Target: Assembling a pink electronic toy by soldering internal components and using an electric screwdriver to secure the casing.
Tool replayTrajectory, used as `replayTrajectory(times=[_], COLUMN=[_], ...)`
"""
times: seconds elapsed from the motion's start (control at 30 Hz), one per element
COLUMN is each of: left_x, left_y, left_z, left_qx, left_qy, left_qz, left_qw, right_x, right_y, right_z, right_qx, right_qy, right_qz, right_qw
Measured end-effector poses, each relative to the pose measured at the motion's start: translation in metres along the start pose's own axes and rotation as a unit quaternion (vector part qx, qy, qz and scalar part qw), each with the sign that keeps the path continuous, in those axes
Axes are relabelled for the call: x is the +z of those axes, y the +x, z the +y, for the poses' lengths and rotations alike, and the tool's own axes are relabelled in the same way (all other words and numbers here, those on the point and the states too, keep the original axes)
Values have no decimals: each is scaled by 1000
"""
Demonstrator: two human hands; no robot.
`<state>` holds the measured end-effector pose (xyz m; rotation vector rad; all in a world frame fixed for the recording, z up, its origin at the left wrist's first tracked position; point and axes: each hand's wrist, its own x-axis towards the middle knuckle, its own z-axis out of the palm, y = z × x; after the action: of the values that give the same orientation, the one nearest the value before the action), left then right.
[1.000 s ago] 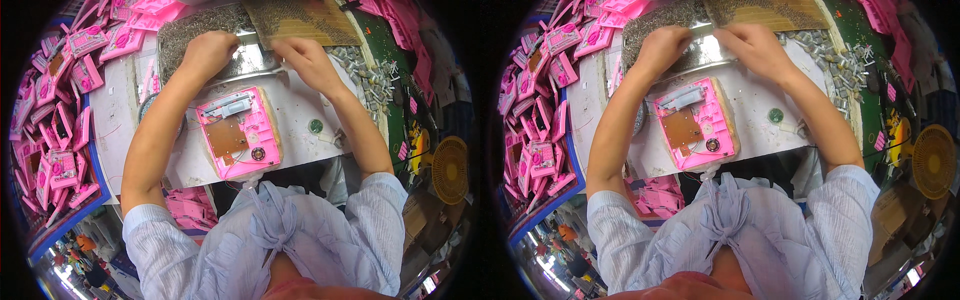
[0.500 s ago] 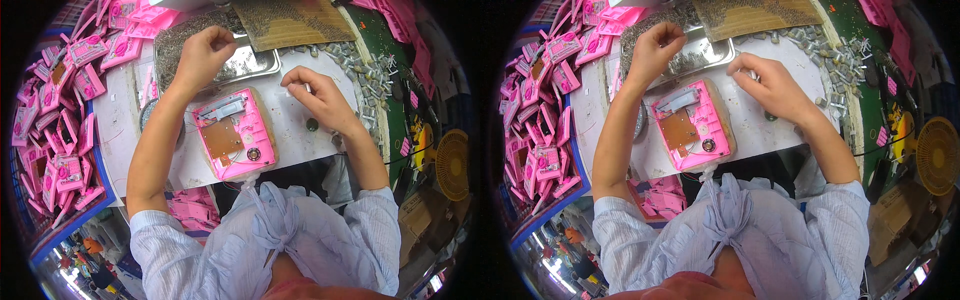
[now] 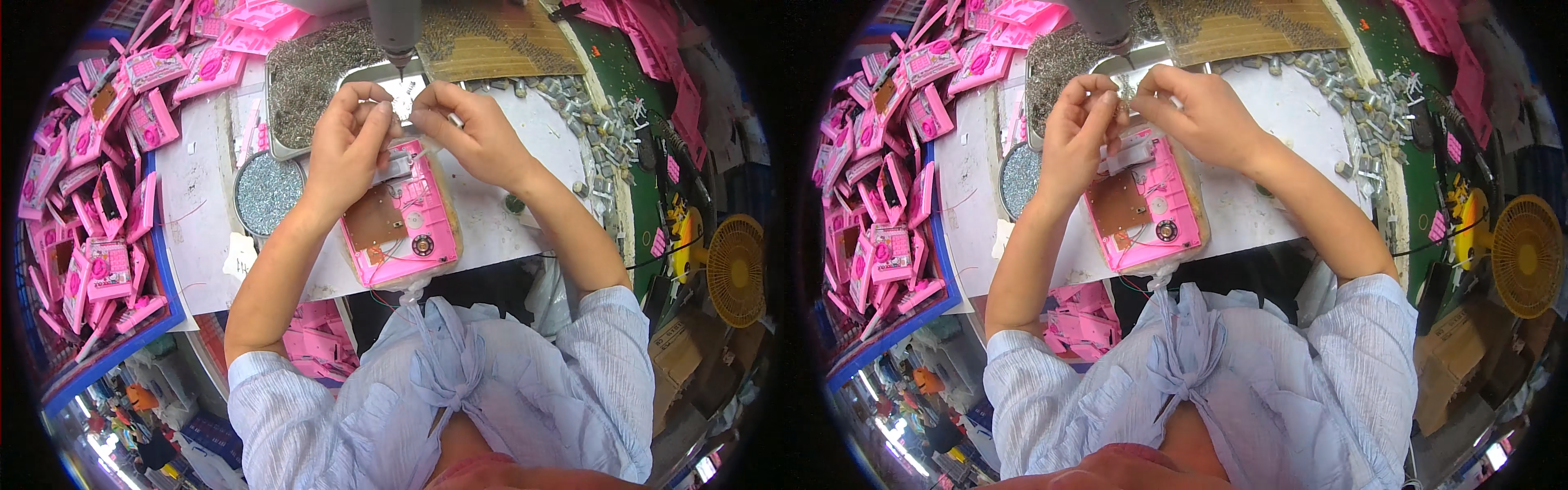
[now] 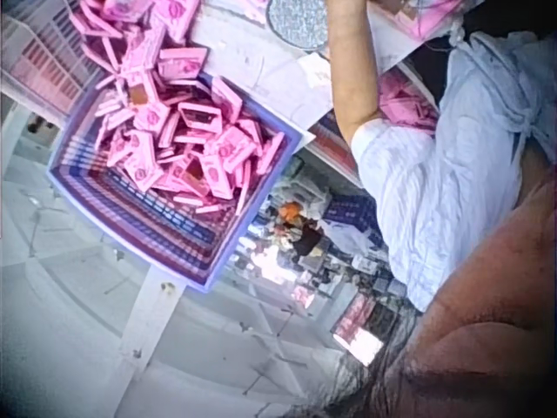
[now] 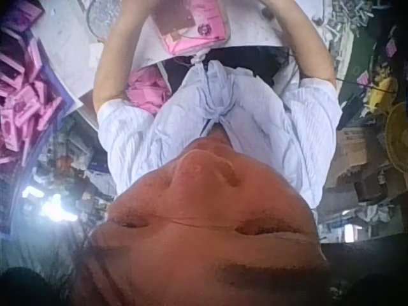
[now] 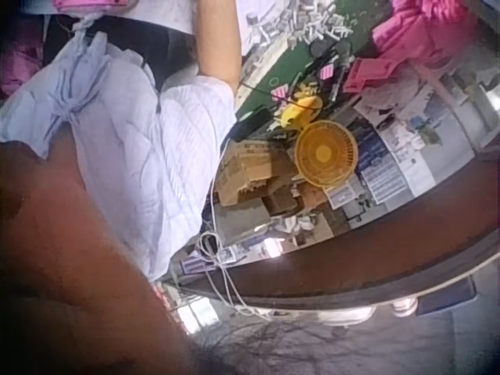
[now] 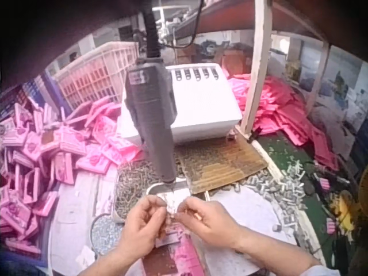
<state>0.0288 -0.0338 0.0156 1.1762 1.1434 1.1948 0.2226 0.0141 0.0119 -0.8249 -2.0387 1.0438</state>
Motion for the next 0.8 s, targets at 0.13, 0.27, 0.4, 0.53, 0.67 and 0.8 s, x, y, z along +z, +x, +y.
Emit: replayTrajectory(times=[0.13,0.27,0.4,0.53,0.67,0.8], left_x=[-4,-22,7,-10,-10,-6], left_y=[6,11,3,0,5,6], left_z=[13,21,22,3,5,10], left_qx=[-155,-230,-158,-126,-101,-165], left_qy=[-14,-178,-121,-80,112,70], left_qz=[-22,-157,-11,-65,-58,-37], left_qw=[988,944,980,987,987,983], right_x=[2,0,-4,-2,-2,0], right_y=[-3,-3,-6,-7,-6,-6], right_z=[4,10,11,11,13,16], right_qx=[-145,-182,-75,-41,-182,-265], right_qy=[-169,-125,-43,-13,-129,-168], right_qz=[19,29,25,24,14,34], right_qw=[975,975,996,999,975,949])
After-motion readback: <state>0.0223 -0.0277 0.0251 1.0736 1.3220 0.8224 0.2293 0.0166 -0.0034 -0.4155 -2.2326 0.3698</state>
